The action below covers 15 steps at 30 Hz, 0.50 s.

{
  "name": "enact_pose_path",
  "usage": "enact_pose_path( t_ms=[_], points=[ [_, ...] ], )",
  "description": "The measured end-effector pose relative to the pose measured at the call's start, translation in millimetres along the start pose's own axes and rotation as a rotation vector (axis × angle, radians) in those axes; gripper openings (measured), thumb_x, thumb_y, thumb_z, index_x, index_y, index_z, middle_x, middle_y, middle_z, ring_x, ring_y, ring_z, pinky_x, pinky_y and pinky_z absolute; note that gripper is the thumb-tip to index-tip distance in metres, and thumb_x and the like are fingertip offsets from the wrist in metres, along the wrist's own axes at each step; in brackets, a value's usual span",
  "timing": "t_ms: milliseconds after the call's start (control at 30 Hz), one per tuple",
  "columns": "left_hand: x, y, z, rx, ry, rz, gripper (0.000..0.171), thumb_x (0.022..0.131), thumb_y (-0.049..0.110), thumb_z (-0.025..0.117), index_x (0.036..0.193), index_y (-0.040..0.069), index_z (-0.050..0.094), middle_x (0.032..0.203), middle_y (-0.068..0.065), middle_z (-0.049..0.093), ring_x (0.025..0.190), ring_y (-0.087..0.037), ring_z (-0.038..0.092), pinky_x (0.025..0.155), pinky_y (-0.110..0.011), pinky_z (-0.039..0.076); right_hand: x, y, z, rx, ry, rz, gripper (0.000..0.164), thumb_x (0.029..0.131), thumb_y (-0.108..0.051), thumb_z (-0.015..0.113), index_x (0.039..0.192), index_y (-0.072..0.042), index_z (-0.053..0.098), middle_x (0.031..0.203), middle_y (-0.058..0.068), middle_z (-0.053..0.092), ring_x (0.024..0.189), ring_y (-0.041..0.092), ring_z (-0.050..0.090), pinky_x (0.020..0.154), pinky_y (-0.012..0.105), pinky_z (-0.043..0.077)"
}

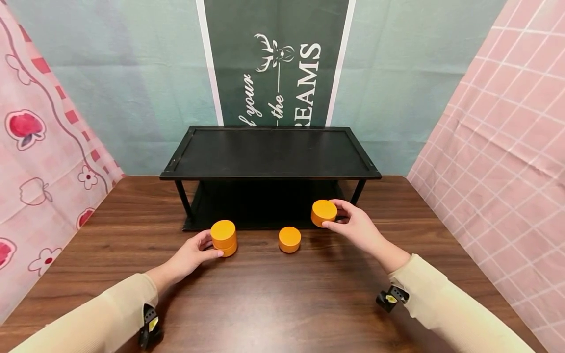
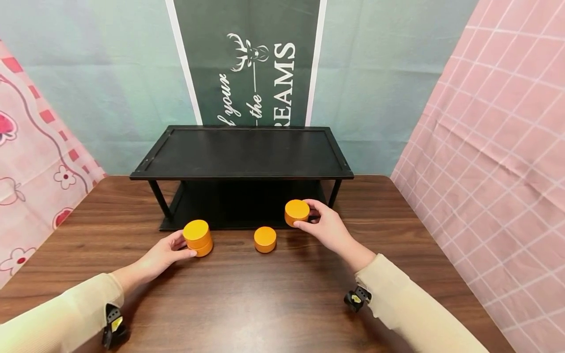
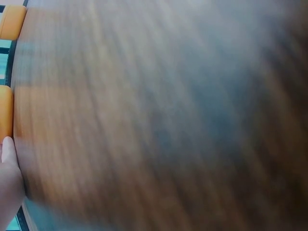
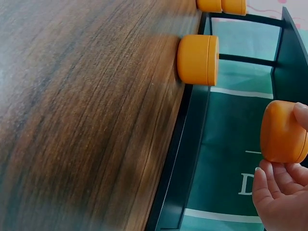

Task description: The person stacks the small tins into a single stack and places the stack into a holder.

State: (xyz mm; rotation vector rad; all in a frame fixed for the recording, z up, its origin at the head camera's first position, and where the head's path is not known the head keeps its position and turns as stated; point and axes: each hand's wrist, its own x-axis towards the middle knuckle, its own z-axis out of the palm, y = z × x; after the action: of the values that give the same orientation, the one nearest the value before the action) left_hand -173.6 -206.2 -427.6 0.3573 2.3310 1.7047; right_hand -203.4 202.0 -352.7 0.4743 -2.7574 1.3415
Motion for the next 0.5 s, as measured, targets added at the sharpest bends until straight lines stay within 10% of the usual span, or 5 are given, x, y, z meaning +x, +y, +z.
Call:
enact_pose_path(
  t_ms=[500],
  points=[
    [-0.3,0.4,-0.5,0.01,-0.006,0.0,0.059,0.086,0.019,0.068,0.131,-0.006,0.04,0.131,-0.023,0.047,0.124,-0.037,0.042,0.101,-0.045,0.035,4.2,-9.9,4.0,0.006,-0.003,-0.017,0.059,0.079,-0.024,0.076,0.129,-0.003,0.05,0.119,0.013,0.057,0.094,0.024,0.059,0.079,0.031,0.051]
  ],
)
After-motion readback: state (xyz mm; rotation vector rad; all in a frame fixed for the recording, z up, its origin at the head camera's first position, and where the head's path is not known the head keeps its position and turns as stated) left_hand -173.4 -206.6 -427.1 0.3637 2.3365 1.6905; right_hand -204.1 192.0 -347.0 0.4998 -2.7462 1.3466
